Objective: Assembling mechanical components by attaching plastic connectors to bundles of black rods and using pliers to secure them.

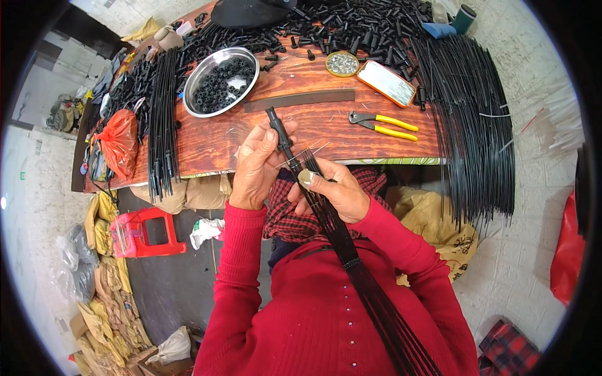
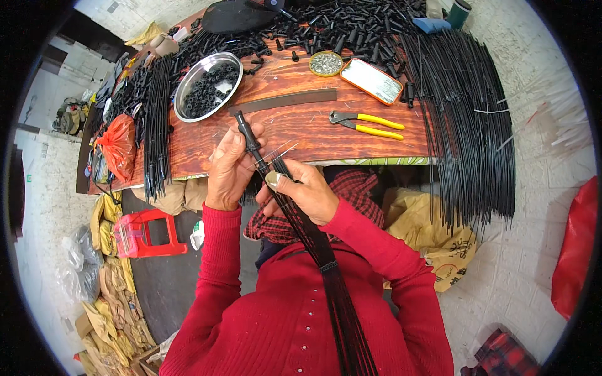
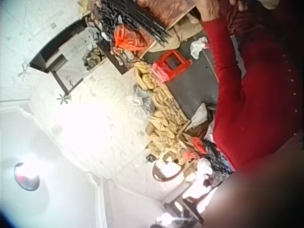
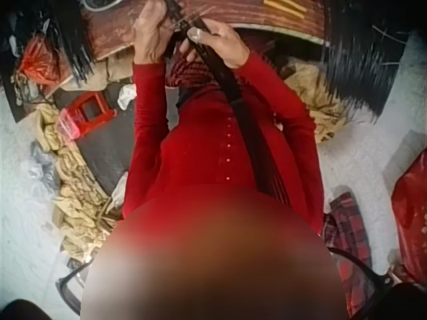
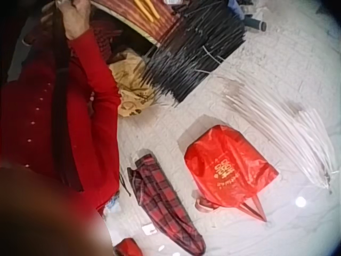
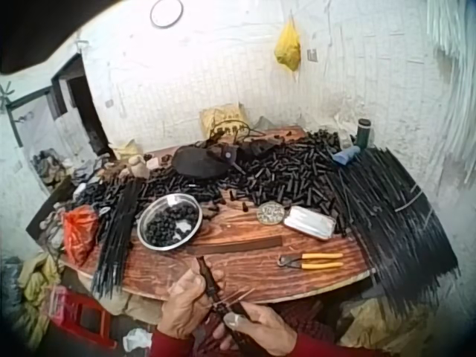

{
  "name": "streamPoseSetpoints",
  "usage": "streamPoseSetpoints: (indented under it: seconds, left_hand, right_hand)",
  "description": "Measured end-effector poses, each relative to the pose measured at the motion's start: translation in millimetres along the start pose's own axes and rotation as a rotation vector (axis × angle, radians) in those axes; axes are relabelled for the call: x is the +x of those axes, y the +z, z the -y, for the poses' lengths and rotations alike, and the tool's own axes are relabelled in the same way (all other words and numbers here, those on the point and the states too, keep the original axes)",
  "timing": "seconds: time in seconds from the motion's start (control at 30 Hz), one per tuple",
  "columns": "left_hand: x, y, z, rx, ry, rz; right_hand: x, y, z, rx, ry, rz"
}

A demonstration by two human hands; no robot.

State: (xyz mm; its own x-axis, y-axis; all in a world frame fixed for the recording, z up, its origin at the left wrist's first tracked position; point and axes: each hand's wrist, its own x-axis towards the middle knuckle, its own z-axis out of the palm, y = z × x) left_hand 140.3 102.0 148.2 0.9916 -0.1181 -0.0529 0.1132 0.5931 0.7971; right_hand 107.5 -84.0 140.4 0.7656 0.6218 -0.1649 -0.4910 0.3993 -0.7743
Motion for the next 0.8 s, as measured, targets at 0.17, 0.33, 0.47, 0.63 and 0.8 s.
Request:
streamPoseSetpoints:
  seconds: [0.17, 0.33, 0.47, 0.63, 0.8]
  left_hand:
    - [-1, -7, 3, 0.020, -0.010, -0.014]
    - [-1, -11, 6, 0.054, 0.031, 0.032]
    - [-4, -8, 6, 0.119, 0.047, 0.092]
    - [-1, -14, 12, 0.048, 0.019, 0.143]
    - [0, -16, 18, -0.039, -0.017, 0.172]
  right_hand:
    - [1, -3, -2, 0.004, 0.020, -0.006]
    - [-1, -2, 1, 0.017, 0.035, -0.026]
    - [1, -4, -1, 0.013, 0.029, -0.028]
    - [0, -3, 0, 0.020, 0.028, -0.032]
    - [1, -4, -3, 0.021, 0.035, -0.027]
